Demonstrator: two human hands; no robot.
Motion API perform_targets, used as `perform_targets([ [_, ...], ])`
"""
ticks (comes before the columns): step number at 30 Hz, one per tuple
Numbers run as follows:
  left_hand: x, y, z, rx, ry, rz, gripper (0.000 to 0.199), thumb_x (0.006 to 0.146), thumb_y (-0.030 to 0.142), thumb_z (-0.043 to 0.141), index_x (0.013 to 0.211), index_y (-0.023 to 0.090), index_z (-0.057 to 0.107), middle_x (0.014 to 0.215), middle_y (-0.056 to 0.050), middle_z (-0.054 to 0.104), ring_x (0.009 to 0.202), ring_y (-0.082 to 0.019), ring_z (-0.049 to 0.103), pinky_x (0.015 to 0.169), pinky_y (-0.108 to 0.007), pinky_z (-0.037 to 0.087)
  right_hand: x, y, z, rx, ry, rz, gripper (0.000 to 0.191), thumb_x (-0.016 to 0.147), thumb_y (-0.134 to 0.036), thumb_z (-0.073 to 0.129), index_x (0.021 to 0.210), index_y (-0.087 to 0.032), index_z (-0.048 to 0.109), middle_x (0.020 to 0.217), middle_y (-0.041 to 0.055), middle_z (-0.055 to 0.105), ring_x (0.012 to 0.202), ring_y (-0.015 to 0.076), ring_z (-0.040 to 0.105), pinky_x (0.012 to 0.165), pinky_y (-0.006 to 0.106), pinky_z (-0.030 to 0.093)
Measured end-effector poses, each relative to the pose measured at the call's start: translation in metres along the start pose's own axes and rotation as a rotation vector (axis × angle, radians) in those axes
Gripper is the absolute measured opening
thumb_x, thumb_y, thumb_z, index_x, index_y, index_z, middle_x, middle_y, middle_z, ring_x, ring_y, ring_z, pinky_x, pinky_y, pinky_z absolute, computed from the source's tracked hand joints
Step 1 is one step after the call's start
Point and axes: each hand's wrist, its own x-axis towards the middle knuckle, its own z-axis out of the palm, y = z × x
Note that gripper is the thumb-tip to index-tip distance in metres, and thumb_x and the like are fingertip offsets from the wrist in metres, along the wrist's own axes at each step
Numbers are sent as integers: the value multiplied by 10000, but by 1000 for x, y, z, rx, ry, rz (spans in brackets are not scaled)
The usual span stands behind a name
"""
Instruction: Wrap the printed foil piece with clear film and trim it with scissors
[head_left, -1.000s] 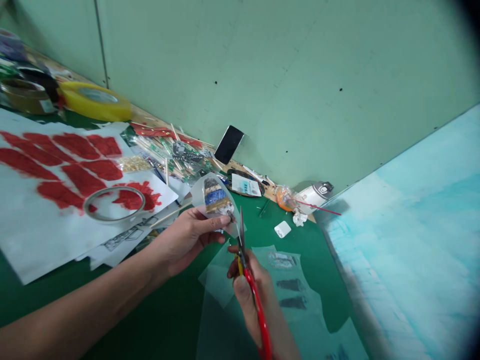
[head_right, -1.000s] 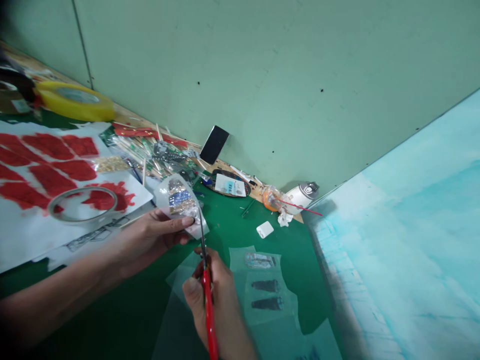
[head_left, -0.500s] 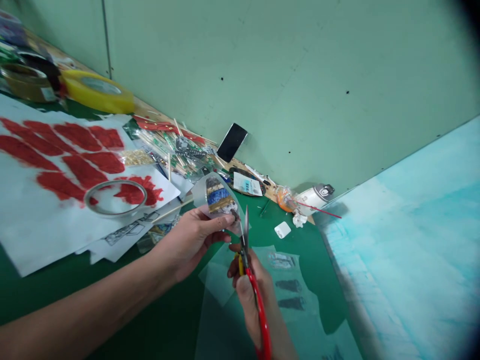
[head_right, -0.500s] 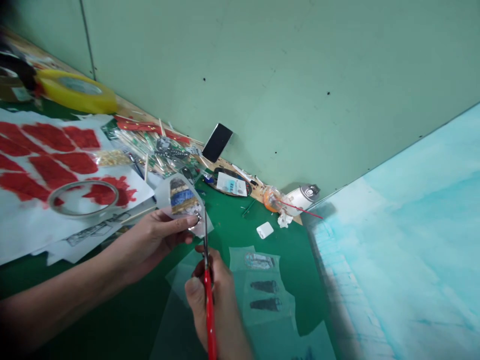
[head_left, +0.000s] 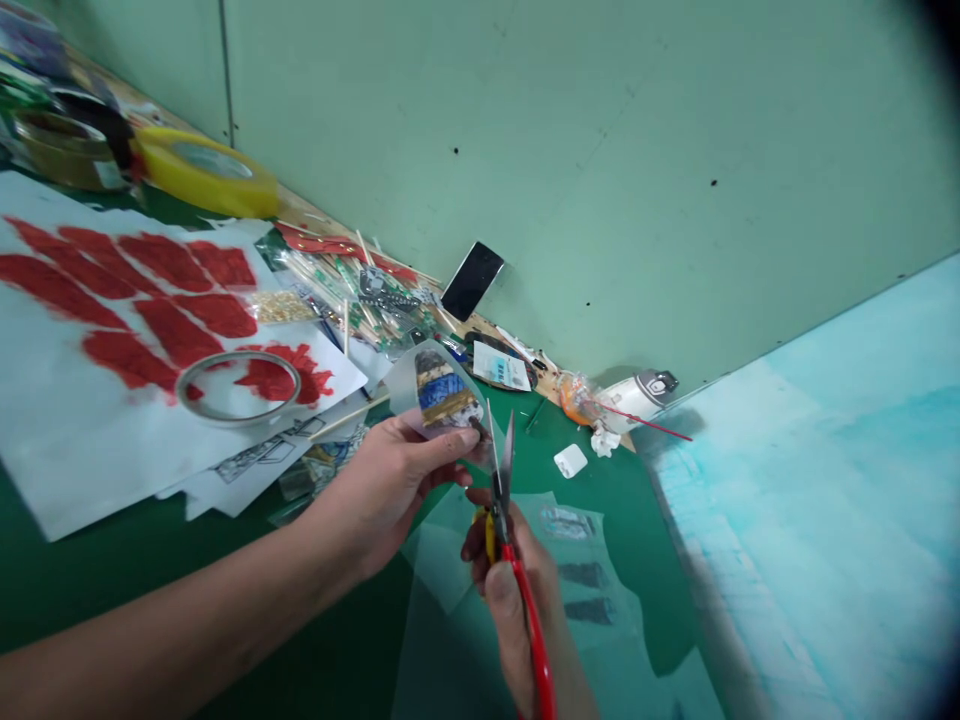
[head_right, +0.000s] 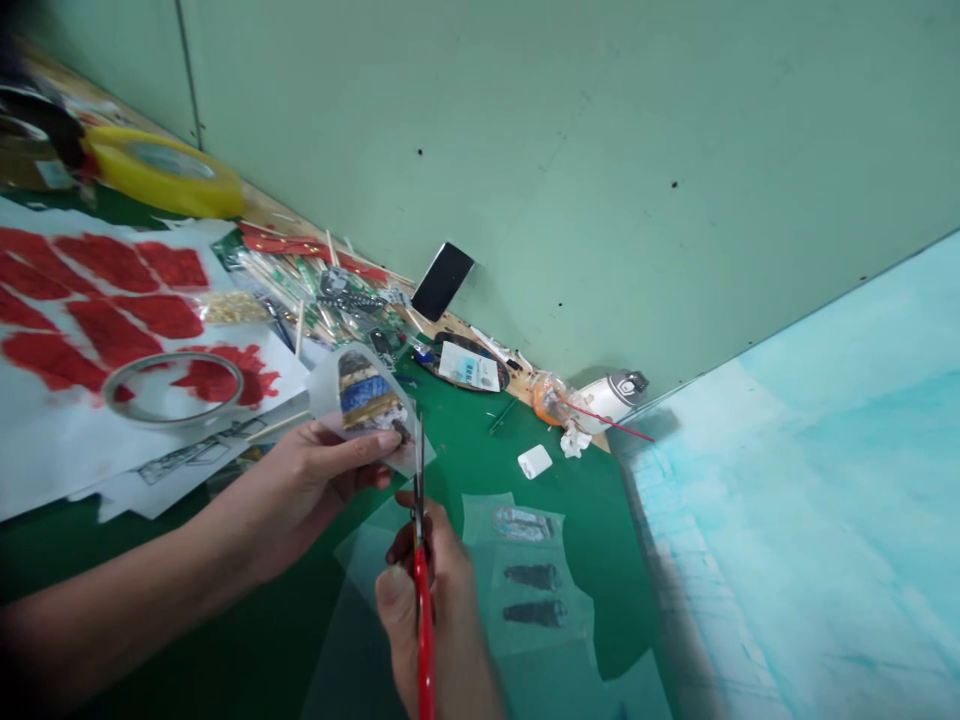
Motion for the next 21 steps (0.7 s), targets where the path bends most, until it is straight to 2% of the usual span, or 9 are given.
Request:
perform_targets([
  [5,-13,5,8,7,-18,-18,48,774,208,782,780,169,756,725,-20,706,623,-105,601,574,-165,512,-9,-2,2,19,80,-69,836,763,-852,443,1249,-189,593,784,44,602,574,145,494,465,250,409],
  [12,-24,14,22,29,31,-71,58,740,210,804,794,211,783,675,-20,697,634,-141,611,595,-198,547,-20,-24,3,43,102,-94,800,792,-823,451,1270,-194,578,824,59,607,622,163,511,546,283,460],
  [16,-20,17,31,87,60,-62,52,739,183,799,782,206,780,729,-30,730,682,-145,637,611,-188,544,-16,-27,3,8,155,-68,726,835,-757,476,1296,-202,555,871,63,614,698,184,560,596,288,486],
  [21,-4,16,52,233,-5,-7,44,753,182,772,714,167,756,710,-43,733,635,-147,638,555,-193,523,-13,-35,-5,-38,228,-115,583,915,-648,434,1267,-207,580,871,63,617,749,200,594,637,302,513],
])
